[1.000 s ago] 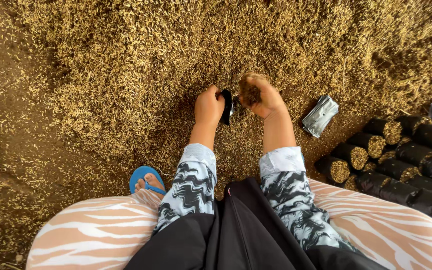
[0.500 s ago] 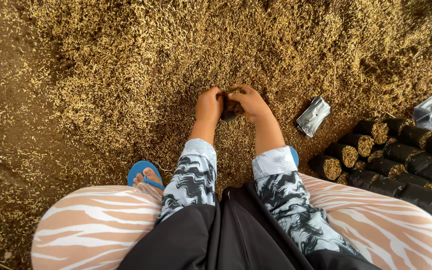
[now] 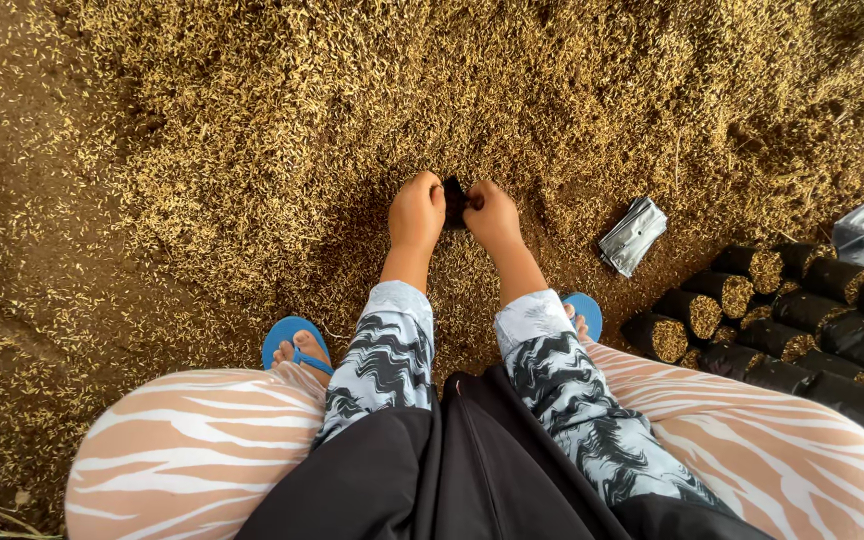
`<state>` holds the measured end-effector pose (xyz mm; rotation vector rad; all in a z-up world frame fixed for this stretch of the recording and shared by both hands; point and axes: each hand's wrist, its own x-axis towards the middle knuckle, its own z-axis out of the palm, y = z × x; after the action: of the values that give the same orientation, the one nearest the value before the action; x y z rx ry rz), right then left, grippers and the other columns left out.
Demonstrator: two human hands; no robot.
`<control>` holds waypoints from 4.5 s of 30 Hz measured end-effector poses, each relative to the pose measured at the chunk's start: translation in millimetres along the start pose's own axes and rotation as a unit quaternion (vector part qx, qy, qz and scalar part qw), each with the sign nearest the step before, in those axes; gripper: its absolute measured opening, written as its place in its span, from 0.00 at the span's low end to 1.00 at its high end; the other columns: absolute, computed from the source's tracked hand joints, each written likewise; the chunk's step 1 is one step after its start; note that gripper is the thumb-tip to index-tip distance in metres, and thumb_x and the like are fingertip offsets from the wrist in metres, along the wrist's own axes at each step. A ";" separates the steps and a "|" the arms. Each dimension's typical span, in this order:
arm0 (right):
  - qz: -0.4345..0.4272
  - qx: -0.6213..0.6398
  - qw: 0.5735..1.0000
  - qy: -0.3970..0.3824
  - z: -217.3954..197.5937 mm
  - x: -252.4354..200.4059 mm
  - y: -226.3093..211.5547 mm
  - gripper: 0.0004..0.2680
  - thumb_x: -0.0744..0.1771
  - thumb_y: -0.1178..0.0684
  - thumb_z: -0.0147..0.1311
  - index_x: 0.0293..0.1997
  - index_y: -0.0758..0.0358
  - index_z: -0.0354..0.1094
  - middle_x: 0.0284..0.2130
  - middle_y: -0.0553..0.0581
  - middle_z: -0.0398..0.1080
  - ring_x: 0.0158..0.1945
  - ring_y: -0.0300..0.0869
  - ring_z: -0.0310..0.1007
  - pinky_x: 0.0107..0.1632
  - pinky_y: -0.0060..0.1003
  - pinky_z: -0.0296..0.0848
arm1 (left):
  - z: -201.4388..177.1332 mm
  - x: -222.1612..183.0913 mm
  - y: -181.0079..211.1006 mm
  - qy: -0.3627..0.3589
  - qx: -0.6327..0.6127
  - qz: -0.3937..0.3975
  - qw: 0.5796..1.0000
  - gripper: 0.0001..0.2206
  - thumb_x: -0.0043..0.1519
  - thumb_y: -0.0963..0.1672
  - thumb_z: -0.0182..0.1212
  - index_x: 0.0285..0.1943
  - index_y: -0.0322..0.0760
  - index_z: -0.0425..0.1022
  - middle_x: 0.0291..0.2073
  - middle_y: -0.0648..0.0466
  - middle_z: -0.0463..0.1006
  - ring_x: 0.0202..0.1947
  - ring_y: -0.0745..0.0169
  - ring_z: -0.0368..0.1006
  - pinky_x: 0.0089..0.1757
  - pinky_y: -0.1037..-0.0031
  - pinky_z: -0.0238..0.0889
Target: The person scoops loose dried plant material from a large pile on the ground and fills small black plastic planting pouches. They fold the tops of the pouches to close them and place the filled pouches in a stack nearby.
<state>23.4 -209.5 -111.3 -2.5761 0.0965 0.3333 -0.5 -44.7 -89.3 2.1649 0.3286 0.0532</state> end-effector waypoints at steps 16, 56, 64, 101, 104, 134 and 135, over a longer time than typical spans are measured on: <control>-0.005 -0.026 0.998 -0.053 -152.9 -2.5 -108.2 0.13 0.68 0.49 0.55 0.56 0.62 0.68 0.47 0.59 0.75 0.44 0.46 0.78 0.47 0.42 0.78 | 11.1 -16.0 -9.3 -0.095 -0.028 -0.163 0.982 0.29 0.54 0.44 0.73 0.61 0.29 0.62 0.47 0.36 0.79 0.48 0.38 0.77 0.49 0.57 0.70; 0.057 0.461 0.871 -0.161 -74.5 52.3 35.0 0.09 0.68 0.58 0.56 0.53 0.57 0.65 0.47 0.54 0.73 0.52 0.42 0.75 0.57 0.38 0.74 | 27.1 -11.6 -3.9 -0.097 -0.085 -0.113 0.985 0.24 0.57 0.43 0.65 0.63 0.38 0.68 0.27 0.50 0.77 0.28 0.54 0.75 0.34 0.63 0.69; -0.017 0.505 0.836 -0.214 -65.3 10.1 -16.5 0.10 0.66 0.64 0.53 0.50 0.60 0.64 0.44 0.53 0.70 0.47 0.40 0.71 0.52 0.36 0.73 | 33.7 -12.5 -1.7 -0.063 -0.131 -0.097 0.985 0.23 0.56 0.41 0.63 0.62 0.35 0.68 0.31 0.49 0.80 0.32 0.53 0.79 0.38 0.64 0.72; 0.011 0.100 0.970 -0.220 -96.9 25.1 40.5 0.13 0.67 0.46 0.60 0.52 0.63 0.71 0.38 0.63 0.75 0.39 0.48 0.73 0.42 0.44 0.71 | 62.4 -7.4 -8.8 -0.156 -0.377 -0.242 0.880 0.09 0.69 0.43 0.55 0.53 0.34 0.76 0.28 0.58 0.76 0.23 0.75 0.70 0.29 0.79 0.70; -0.066 0.068 0.985 -0.142 -83.3 12.5 32.4 0.11 0.65 0.50 0.62 0.47 0.65 0.71 0.32 0.60 0.75 0.34 0.46 0.75 0.39 0.42 0.72 | 53.6 -7.6 -2.6 -0.152 -0.266 -0.201 0.931 0.12 0.65 0.42 0.58 0.56 0.37 0.74 0.28 0.59 0.77 0.24 0.72 0.73 0.29 0.77 0.71; 0.020 0.660 0.748 -0.069 -76.5 2.7 41.8 0.05 0.72 0.61 0.40 0.51 0.62 0.62 0.46 0.56 0.70 0.50 0.44 0.71 0.55 0.45 0.74 | 45.7 -9.2 8.9 -0.087 -0.044 -0.060 0.993 0.07 0.61 0.44 0.65 0.41 0.35 0.74 0.32 0.50 0.77 0.29 0.54 0.75 0.35 0.62 0.69; 0.020 0.660 0.747 -0.074 -76.4 -1.0 33.2 0.05 0.72 0.61 0.40 0.51 0.63 0.62 0.49 0.56 0.70 0.53 0.44 0.71 0.58 0.44 0.72 | 45.9 -9.7 9.8 -0.069 -0.045 -0.039 0.996 0.06 0.61 0.43 0.65 0.40 0.35 0.75 0.33 0.49 0.77 0.30 0.53 0.75 0.35 0.62 0.69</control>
<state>34.6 -277.6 -64.7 -1.1173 0.2273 0.3075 -0.4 -89.1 -107.2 2.0532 0.3233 -0.1237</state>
